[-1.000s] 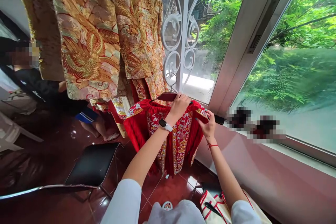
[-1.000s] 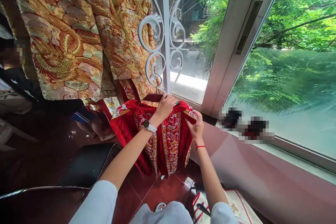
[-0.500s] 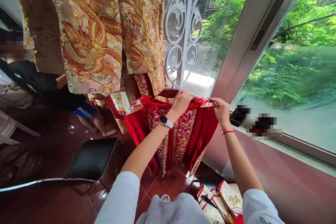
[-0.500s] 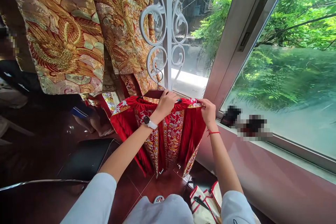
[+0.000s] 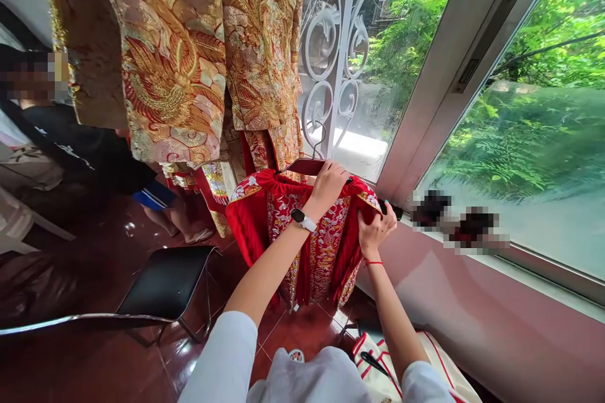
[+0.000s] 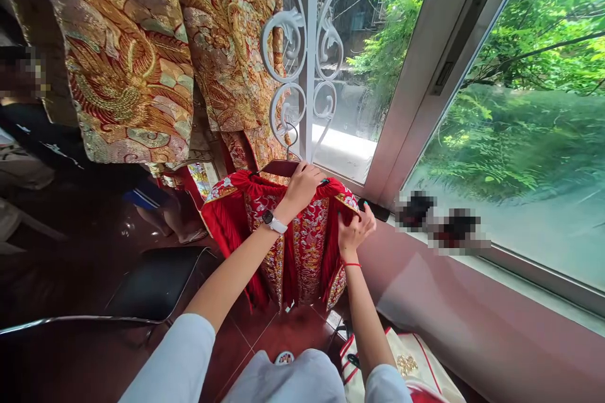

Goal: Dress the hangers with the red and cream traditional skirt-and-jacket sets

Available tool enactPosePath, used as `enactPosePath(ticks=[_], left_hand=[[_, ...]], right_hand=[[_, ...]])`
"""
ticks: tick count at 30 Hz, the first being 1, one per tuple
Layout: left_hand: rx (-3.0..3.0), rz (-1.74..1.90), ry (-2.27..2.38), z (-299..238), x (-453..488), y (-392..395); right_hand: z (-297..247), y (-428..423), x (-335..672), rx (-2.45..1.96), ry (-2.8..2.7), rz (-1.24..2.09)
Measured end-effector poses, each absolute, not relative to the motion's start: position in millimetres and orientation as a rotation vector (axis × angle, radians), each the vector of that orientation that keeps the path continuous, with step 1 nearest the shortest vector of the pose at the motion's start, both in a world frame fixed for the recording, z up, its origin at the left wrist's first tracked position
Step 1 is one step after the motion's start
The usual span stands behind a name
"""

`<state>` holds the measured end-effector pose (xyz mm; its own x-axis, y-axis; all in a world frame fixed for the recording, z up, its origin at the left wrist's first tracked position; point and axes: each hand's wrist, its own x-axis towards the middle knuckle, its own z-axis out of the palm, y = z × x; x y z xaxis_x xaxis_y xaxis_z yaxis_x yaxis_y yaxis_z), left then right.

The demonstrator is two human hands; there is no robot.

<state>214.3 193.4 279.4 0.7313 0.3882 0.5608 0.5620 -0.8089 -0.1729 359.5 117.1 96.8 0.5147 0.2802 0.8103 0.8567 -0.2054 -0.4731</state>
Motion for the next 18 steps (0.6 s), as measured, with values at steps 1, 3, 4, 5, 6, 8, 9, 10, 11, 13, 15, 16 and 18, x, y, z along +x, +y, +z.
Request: enactPosePath(ticks=[1, 3, 4, 5, 6, 8, 9, 10, 11, 13, 15, 16, 18], left_hand=[[-2.601, -0.733, -0.739, 280, 215, 193], [-2.604, -0.730, -0.745, 280, 215, 191], [-2.608, -0.730, -0.749, 281, 216, 191], [-2.613, -0.729, -0.755, 281, 217, 190], [-2.618, -0.727, -0.760, 281, 218, 189], [-2.620, -0.731, -0.763, 281, 219, 189], [-2.616, -0.737, -0.763, 281, 220, 189], [-2.610, -0.745, -0.759, 280, 220, 189], [-2.601, -0.753, -0.756, 279, 220, 190], [-2.587, -0.766, -0.749, 277, 220, 192], [-2.587, -0.771, -0.737, 275, 219, 195], [-2.590, -0.772, -0.732, 274, 218, 196], [-2.591, -0.773, -0.730, 274, 217, 197]], right_hand=[[100, 121, 362, -1.728, -0.948, -0.705], [107, 124, 368, -1.690, -0.918, -0.689], [110, 124, 371, -1.669, -0.891, -0.686], [113, 123, 374, -1.645, -0.861, -0.683], [115, 121, 375, -1.616, -0.834, -0.679], [120, 117, 377, -1.556, -0.794, -0.664], [123, 116, 377, -1.532, -0.780, -0.657], [126, 115, 377, -1.514, -0.771, -0.650], [129, 115, 377, -1.505, -0.775, -0.644], [136, 115, 377, -1.508, -0.826, -0.633], [143, 115, 380, -1.528, -0.924, -0.627], [148, 114, 383, -1.534, -0.976, -0.624], [159, 110, 393, -1.520, -1.072, -0.616]])
